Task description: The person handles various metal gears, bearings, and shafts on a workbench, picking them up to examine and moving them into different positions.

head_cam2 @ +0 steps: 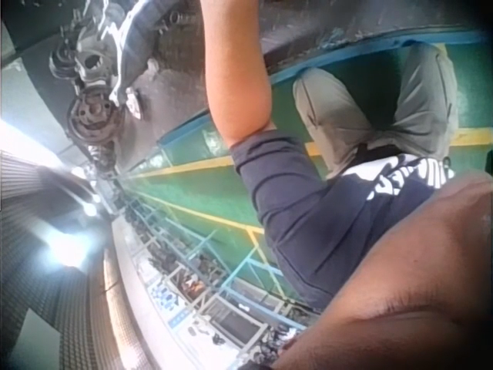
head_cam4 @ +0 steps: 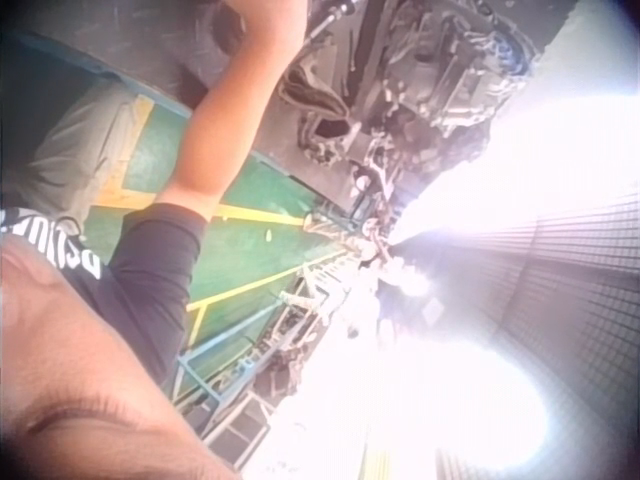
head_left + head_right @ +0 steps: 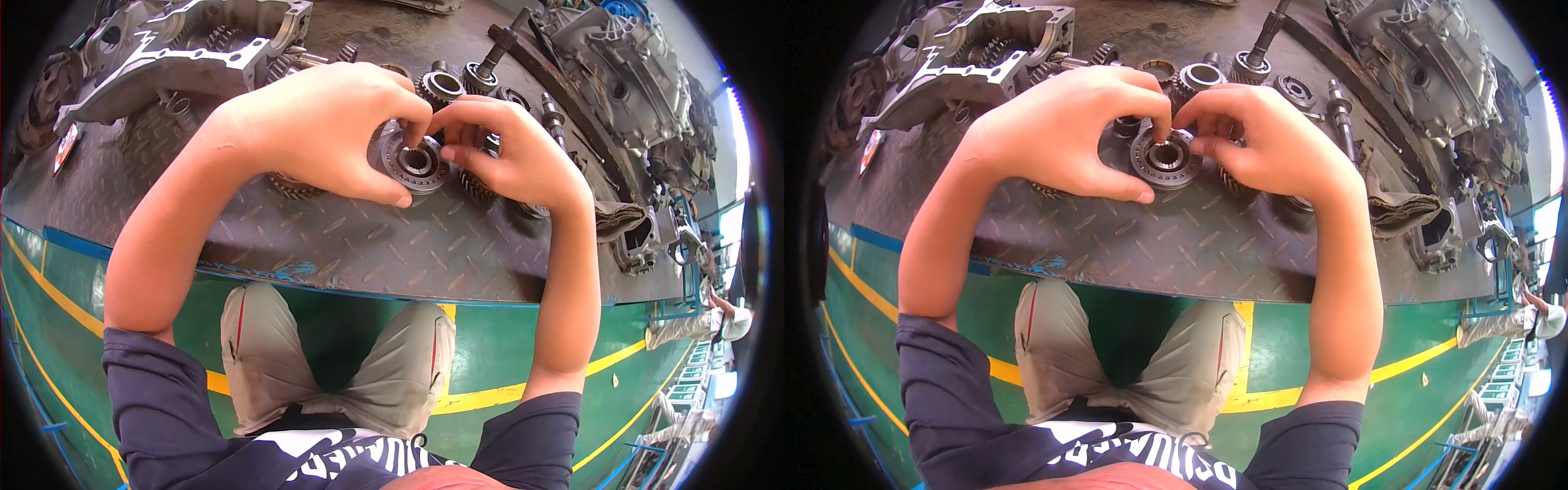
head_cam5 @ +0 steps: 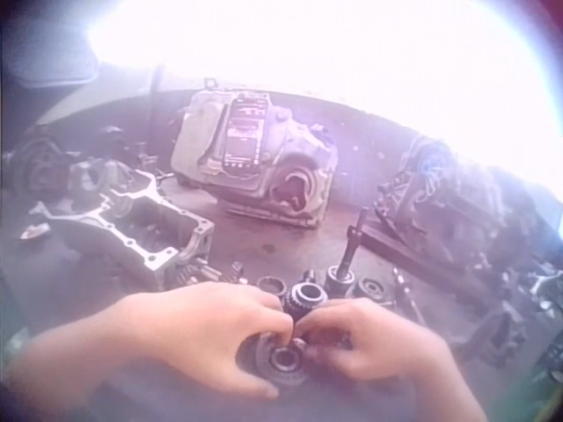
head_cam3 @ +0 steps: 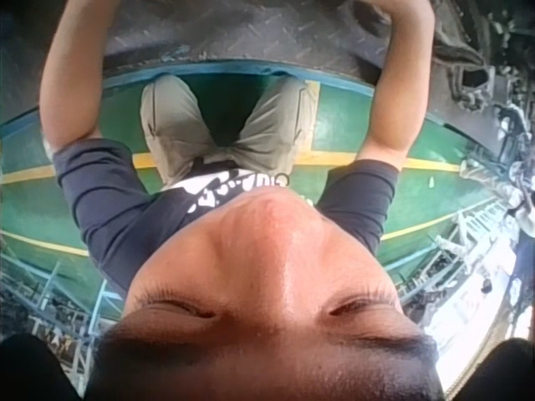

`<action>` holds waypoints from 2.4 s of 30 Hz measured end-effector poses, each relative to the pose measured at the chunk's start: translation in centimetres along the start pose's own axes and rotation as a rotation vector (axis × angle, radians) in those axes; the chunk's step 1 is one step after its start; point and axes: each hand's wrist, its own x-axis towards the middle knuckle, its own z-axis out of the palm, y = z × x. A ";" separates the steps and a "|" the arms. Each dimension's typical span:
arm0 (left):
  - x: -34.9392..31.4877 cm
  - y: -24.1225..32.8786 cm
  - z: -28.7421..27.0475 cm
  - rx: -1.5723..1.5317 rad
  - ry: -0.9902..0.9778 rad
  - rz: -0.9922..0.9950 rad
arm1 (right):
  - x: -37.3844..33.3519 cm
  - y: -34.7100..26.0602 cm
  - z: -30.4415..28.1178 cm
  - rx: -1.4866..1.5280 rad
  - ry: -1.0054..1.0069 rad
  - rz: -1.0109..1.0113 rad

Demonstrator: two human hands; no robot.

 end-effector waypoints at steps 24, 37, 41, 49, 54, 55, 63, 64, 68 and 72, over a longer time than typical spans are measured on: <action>0.5 0.9 1.1 -0.048 -0.020 -0.047 | -0.8 1.8 -2.7 -0.304 0.341 0.098; 1.0 1.0 1.5 -0.046 -0.048 -0.019 | -2.5 10.0 -4.0 -0.752 0.264 0.649; 0.7 0.9 1.7 -0.114 -0.034 0.017 | -2.1 9.9 -3.3 -0.813 0.214 0.704; 0.6 1.3 1.4 -0.159 -0.104 0.064 | -1.3 8.9 -2.3 -0.749 0.296 0.852; 0.6 1.2 1.6 -0.164 -0.101 0.086 | -1.6 8.3 -2.5 -0.694 0.297 0.806; 0.6 1.2 1.6 -0.161 -0.099 0.082 | -1.5 8.1 -2.7 -0.705 0.269 0.827; 0.5 0.7 1.3 -0.183 -0.080 0.125 | -0.5 9.9 -4.8 0.099 0.706 0.837; 0.4 0.3 1.4 -0.183 -0.073 0.114 | -0.5 8.7 -4.3 0.345 0.803 0.785; 0.7 0.4 1.4 -0.182 -0.080 0.132 | -1.0 6.9 -5.2 0.818 0.842 0.638; 0.6 0.7 1.1 -0.186 -0.116 0.121 | -0.8 4.3 -4.8 0.821 0.835 0.533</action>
